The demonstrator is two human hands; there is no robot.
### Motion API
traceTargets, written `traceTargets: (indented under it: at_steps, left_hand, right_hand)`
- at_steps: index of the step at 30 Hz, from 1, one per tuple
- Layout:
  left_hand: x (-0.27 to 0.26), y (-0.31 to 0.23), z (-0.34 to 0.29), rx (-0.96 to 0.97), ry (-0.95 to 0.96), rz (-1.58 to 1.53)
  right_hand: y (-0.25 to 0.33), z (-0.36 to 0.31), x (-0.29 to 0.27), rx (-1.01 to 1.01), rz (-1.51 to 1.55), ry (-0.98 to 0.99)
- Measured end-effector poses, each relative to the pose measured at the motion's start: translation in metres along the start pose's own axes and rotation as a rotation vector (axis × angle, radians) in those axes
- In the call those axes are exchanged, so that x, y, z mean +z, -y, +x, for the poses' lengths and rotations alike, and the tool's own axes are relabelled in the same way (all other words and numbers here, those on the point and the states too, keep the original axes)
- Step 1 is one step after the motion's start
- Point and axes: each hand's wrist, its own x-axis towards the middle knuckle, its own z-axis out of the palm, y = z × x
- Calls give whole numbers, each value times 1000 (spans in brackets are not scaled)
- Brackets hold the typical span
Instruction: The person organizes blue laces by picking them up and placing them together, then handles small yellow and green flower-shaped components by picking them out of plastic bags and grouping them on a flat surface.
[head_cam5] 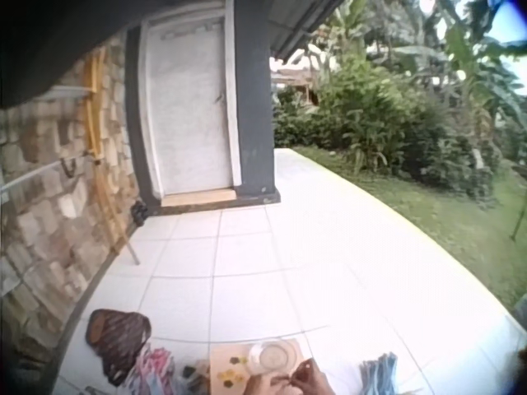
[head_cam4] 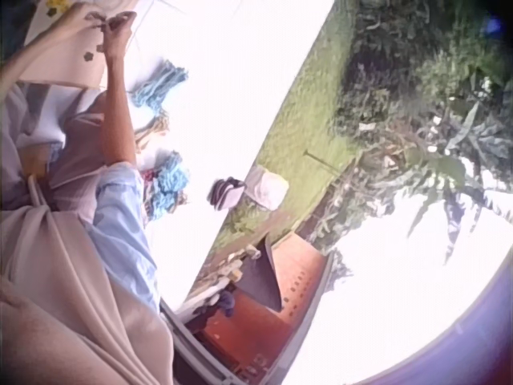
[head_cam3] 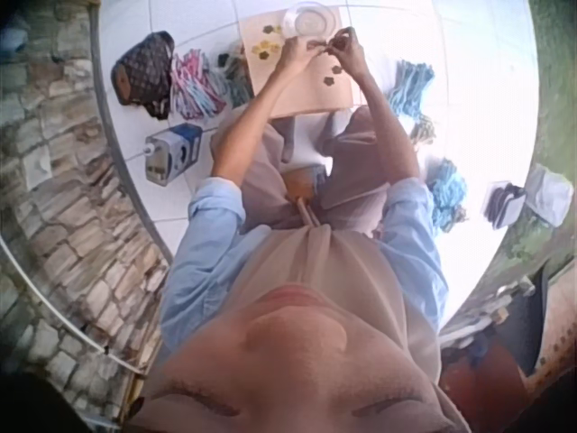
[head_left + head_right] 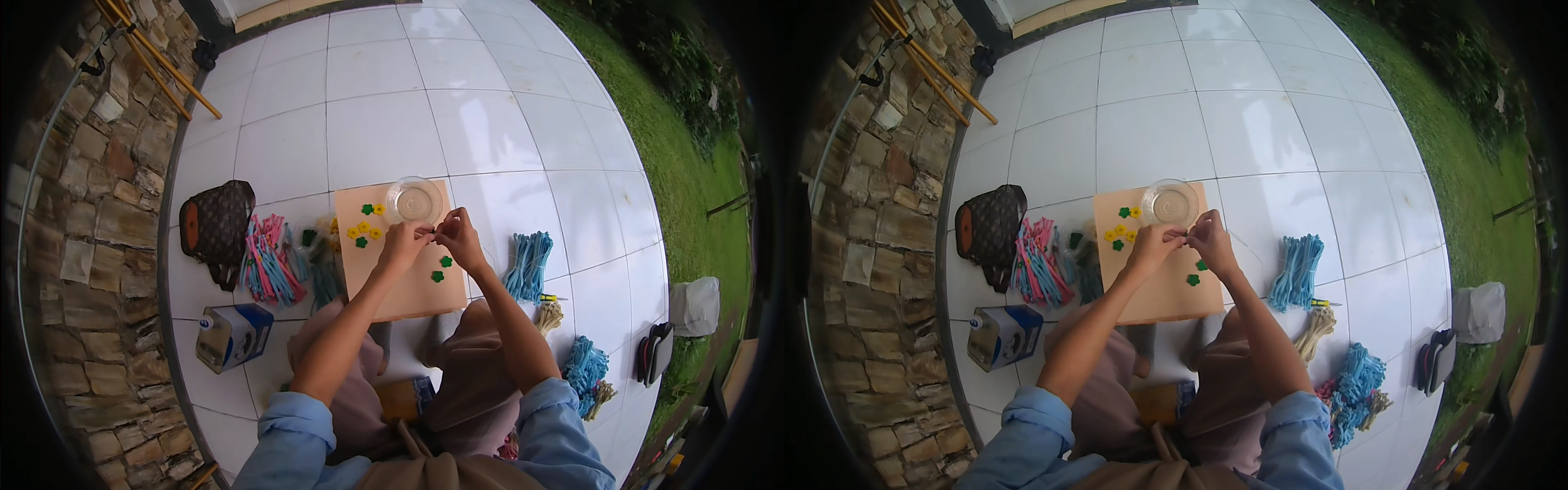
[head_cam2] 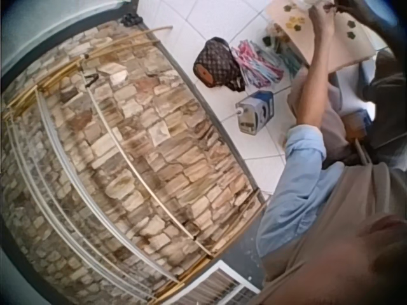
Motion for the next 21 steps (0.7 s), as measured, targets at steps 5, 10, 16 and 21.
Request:
traceTargets:
  at_steps: [5,10,16,21]
  left_hand:
    - [-17,-1,11,-121,-132,2]
    - [-46,6,27,-93,-454,-213]
    - [-63,4,36,-130,-527,-572]
    - [-63,-2,35,-110,-516,-602]
  right_hand:
    - [9,17,9,-80,116,-40]
    - [10,17,21,-360,-813,-79]
    - [5,17,27,-382,-1022,-80]
    - [5,18,29,-425,-1044,-85]
